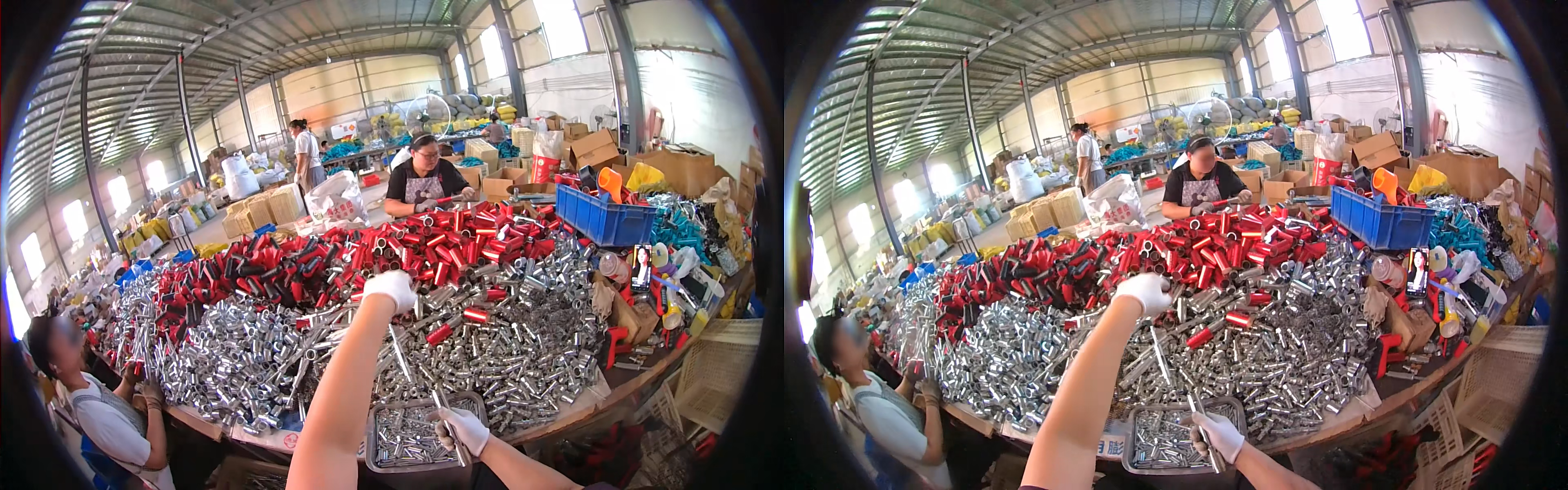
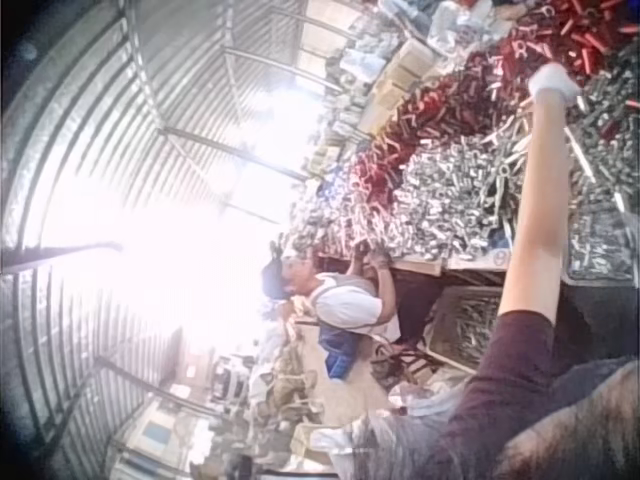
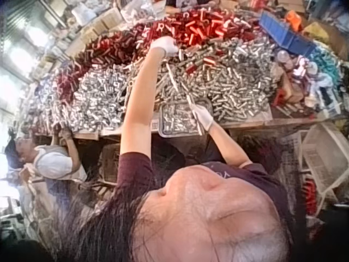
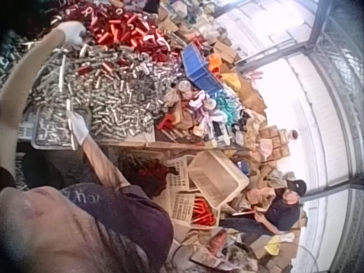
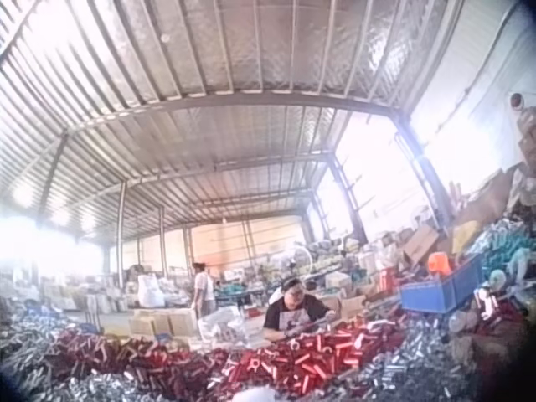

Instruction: The person assembles metal tool components by hand, inserting metal tubes into red handles and placing the finished items into a tray. The person also sorts through a large pile of silver metal parts on a table, picking out individual pieces to join with the red handles.

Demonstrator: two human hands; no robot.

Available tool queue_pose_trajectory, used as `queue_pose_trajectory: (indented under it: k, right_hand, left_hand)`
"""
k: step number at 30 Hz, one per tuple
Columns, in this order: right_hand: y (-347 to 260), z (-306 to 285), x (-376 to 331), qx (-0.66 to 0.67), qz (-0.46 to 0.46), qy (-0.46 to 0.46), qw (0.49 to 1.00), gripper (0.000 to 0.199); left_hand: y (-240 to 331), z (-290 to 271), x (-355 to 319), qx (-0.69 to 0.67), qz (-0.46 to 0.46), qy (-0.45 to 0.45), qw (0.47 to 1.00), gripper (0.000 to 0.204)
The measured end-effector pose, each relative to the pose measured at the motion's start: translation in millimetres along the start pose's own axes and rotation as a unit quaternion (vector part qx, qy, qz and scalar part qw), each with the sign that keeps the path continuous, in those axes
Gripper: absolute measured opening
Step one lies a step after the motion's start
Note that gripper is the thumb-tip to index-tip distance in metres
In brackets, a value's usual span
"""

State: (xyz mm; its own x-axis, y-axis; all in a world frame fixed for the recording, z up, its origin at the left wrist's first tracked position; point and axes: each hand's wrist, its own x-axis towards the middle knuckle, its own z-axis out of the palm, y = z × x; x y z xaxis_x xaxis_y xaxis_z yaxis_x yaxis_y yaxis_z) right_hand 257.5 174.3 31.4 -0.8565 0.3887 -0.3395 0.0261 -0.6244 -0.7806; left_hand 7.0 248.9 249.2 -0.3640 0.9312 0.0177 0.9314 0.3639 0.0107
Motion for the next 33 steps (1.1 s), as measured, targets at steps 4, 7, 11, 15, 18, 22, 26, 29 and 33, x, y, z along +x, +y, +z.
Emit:
queue_pose_trajectory:
  k: [4,7,11,15,18,22,26,29,33]
  right_hand:
    - [1,1,3,-0.015,-0.002,0.004,1.0,0.041]
    - [0,3,2,-0.015,-0.005,-0.001,1.0,0.041]
    - [-2,2,1,-0.011,-0.007,0.008,1.0,0.041]
    - [0,2,3,-0.012,-0.009,0.005,1.0,0.042]
    - [-2,5,1,-0.021,0.001,0.022,1.0,0.043]
    - [1,3,2,-0.01,0.006,0.017,1.0,0.042]
    - [-3,5,1,-0.002,0.022,0.038,0.999,0.034]
    - [-4,3,0,-0.013,0.005,0.026,1.0,0.036]
    - [-4,4,1,-0.015,0.011,0.024,1.0,0.038]
  left_hand:
    - [-9,59,-16,-0.057,-0.006,-0.024,0.998,0.038]
    - [-5,91,-27,-0.109,0.02,-0.006,0.994,0.038]
    - [21,113,-35,-0.134,0.023,-0.005,0.991,0.052]
    - [29,142,-30,-0.093,0.021,0.015,0.995,0.05]
    - [29,161,-25,-0.103,-0.005,0.061,0.993,0.051]
    - [17,181,-17,-0.173,0.003,0.096,0.98,0.052]
    - [21,181,-22,-0.186,-0.007,0.124,0.975,0.048]
    - [25,184,-23,-0.189,-0.002,0.16,0.969,0.045]
    - [26,185,-25,-0.183,-0.008,0.182,0.966,0.043]
